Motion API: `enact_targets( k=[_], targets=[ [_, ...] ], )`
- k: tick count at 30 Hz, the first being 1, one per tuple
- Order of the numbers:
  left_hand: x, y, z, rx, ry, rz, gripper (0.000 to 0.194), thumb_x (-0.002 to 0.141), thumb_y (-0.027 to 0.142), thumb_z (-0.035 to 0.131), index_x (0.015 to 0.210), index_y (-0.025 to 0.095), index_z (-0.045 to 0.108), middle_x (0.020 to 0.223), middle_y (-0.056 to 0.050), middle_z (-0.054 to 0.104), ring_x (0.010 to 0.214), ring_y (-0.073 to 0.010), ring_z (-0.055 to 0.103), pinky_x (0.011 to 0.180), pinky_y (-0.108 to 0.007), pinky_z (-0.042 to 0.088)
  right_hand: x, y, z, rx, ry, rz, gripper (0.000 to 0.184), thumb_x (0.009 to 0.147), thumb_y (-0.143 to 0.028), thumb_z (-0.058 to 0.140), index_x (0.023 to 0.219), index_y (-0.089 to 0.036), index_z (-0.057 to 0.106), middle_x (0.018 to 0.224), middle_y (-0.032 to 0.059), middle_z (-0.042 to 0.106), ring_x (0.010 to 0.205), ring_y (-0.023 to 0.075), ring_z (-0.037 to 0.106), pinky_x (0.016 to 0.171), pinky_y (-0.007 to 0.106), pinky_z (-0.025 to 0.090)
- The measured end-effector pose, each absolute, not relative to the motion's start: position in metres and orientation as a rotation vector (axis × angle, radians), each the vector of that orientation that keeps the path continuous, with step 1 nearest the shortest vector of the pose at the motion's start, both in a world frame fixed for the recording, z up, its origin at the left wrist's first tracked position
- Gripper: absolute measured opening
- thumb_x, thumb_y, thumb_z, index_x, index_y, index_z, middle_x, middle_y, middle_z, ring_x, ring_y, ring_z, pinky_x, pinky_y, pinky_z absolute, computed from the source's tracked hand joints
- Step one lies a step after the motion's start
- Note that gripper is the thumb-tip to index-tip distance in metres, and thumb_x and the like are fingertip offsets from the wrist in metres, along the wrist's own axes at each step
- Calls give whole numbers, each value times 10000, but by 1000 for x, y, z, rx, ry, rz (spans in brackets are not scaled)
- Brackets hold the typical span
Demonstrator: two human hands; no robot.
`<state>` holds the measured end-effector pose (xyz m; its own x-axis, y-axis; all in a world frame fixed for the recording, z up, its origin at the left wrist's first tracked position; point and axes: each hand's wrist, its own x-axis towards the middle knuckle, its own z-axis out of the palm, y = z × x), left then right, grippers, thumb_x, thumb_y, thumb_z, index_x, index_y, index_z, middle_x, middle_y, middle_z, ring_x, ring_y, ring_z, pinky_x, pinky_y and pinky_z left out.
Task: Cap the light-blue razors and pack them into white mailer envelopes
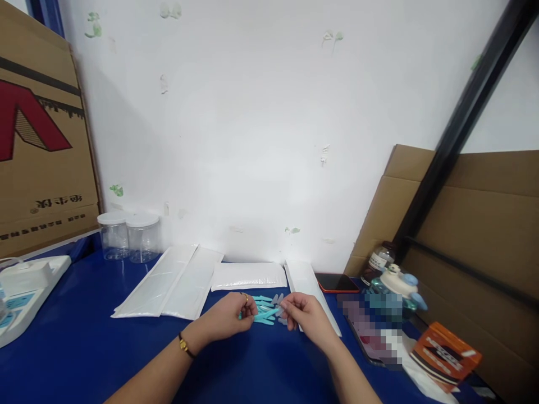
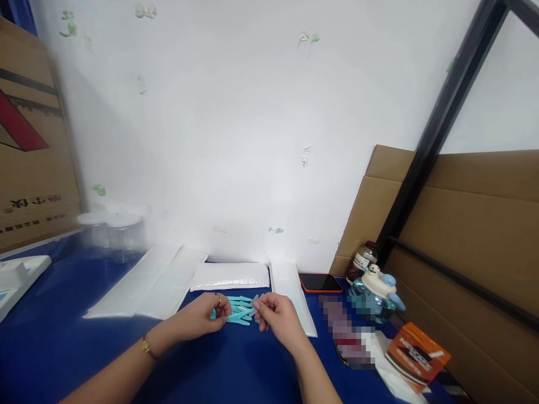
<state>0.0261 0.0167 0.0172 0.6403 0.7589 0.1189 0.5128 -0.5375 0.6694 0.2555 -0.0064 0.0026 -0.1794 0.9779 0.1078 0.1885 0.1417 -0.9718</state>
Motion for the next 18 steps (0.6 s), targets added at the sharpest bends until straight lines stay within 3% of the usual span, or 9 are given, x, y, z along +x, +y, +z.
enact_targets(
  k=[8,13,18],
  targets=[
    [24,16,16,2221,905,462,179,741,242,527,850,170,649,746,12,622,658,-100,518,590,-181,397,246,-14,2,-1217,-1678,1289,413,735,-548,598,744,-135,595,646,22,636,510,128,593,476,218,408],
    [25,11,11,2171,864,202,190,703,221,549,849,191,667,664,23,616,595,-102,541,525,-169,391,257,-13,6,-1412,-1987,701,205,820,-327,531,780,-173,661,748,20,649,686,145,583,608,229,397],
    [29,10,6,2345,970,171,157,684,264,619,830,222,658,699,28,630,626,-120,569,526,-183,380,269,-11,6,-1601,-2196,319,151,760,-133,518,734,-196,652,789,18,633,742,149,563,671,229,364]
  ],
)
